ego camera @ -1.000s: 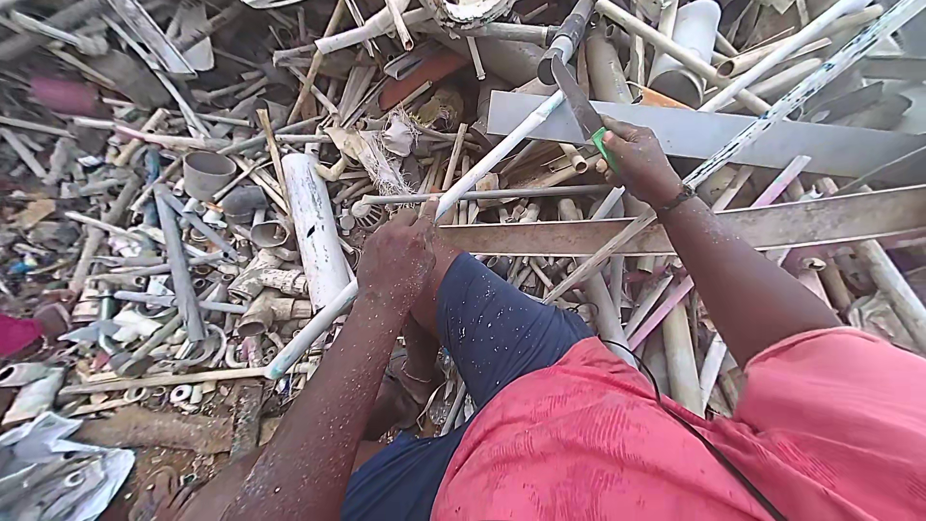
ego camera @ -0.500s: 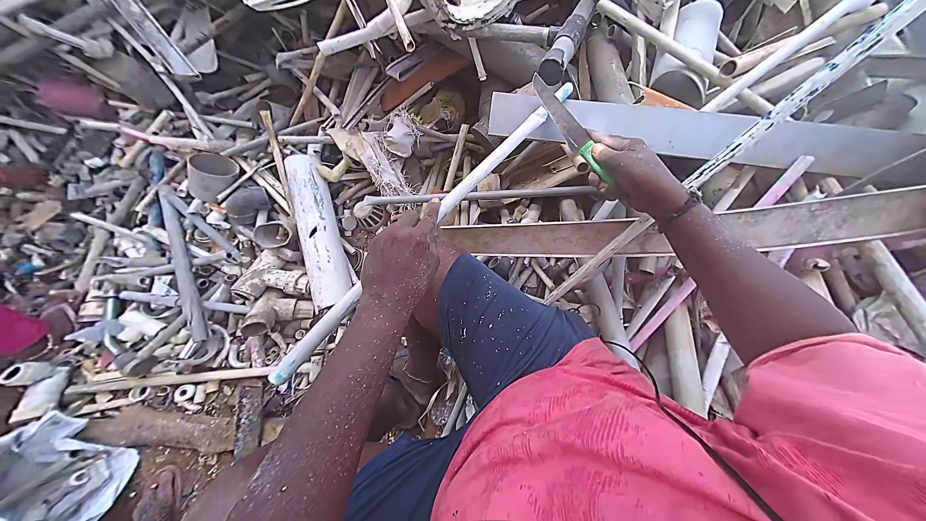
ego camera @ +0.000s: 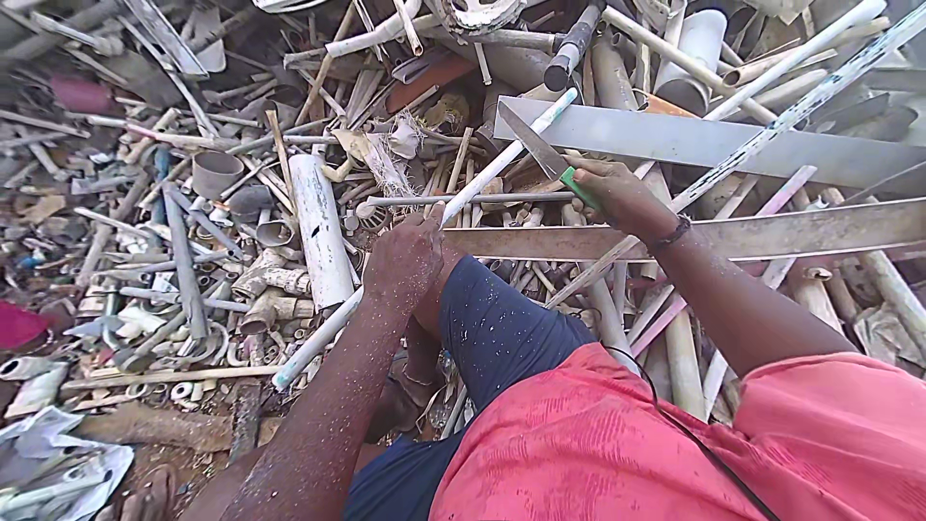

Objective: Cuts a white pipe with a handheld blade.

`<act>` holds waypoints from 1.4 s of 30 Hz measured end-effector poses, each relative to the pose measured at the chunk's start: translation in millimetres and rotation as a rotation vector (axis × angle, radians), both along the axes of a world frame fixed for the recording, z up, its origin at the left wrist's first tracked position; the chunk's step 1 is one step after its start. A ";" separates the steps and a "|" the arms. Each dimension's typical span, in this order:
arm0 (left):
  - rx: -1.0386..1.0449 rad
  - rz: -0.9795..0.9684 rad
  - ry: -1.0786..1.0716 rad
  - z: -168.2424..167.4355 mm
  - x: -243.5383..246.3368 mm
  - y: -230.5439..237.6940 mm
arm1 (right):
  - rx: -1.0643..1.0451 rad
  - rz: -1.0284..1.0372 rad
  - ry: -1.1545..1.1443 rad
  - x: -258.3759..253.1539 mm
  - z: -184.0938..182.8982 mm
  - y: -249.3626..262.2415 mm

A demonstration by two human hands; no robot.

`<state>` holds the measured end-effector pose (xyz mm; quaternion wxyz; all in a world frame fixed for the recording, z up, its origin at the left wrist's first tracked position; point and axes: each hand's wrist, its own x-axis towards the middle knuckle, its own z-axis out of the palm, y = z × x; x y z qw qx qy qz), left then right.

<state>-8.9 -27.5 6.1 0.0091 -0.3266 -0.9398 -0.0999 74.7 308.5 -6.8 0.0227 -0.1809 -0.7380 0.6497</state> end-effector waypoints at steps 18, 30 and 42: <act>0.161 0.012 -0.256 -4.1 -12.2 -1.3 | 0.960 -0.137 -0.112 -11.5 -6.1 11.9; 0.007 0.027 -0.145 -0.6 -8.9 5.0 | 1.031 -0.018 -0.127 -25.5 5.3 28.5; 0.046 -0.001 -0.096 -0.6 -13.0 6.7 | 1.123 -0.061 -0.138 -26.3 9.8 14.0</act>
